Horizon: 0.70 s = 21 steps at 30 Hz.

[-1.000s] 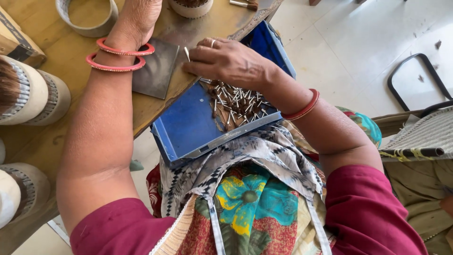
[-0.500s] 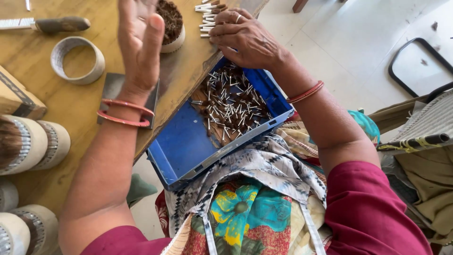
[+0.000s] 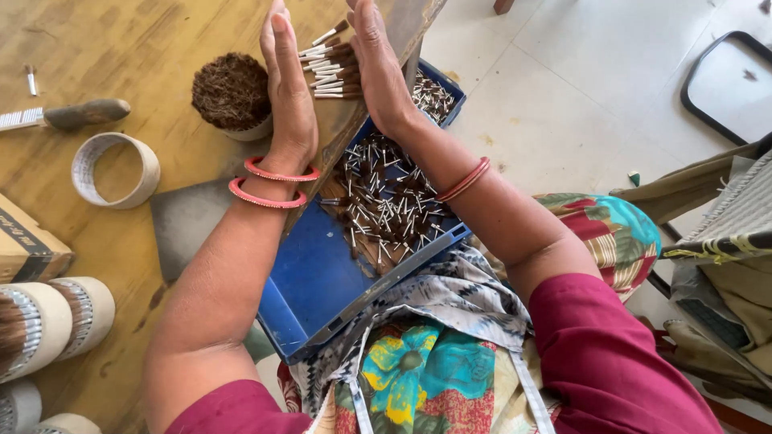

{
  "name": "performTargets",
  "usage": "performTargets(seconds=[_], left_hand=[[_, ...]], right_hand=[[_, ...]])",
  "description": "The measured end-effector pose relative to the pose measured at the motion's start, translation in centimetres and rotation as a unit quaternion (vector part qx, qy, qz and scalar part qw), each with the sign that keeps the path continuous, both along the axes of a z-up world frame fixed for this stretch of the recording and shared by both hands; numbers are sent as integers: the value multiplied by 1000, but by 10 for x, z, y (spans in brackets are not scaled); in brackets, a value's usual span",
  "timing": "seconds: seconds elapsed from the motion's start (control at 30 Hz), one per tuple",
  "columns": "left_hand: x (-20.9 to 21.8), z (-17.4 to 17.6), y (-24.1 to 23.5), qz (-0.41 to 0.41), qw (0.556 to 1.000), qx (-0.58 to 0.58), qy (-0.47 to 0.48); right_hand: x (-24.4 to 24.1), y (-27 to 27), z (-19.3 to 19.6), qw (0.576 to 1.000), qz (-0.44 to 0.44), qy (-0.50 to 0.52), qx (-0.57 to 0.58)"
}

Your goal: The person sits at a wooden table with a blue crate of paintbrush heads on their lap. They pick brush heads one at a time from the crate and place them into a round container on the table, occasionally gathering a handful of brushes together, and at the end handle a round brush block.

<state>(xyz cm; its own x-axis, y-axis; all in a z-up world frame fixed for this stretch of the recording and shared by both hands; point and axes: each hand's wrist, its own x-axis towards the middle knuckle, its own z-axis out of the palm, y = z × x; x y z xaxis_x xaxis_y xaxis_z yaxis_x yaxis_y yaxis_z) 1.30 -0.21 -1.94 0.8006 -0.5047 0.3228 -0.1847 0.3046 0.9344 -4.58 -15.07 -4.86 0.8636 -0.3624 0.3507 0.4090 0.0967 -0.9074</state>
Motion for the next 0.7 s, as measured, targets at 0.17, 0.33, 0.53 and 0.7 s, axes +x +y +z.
performTargets(seconds=[0.17,0.33,0.53,0.7], left_hand=[[6,-7,5,-76,990,-95,68],[4,-29,1,-11,996,-77,52],[-12,-11,5,-17,997,-60,34],[-12,-17,4,-53,994,-75,59]], right_hand=[[-31,-8,44,982,12,42,-184],[-42,-8,74,774,-4,24,-632],[-29,-17,64,741,-82,-35,-665],[-34,-5,50,764,-99,37,-636]])
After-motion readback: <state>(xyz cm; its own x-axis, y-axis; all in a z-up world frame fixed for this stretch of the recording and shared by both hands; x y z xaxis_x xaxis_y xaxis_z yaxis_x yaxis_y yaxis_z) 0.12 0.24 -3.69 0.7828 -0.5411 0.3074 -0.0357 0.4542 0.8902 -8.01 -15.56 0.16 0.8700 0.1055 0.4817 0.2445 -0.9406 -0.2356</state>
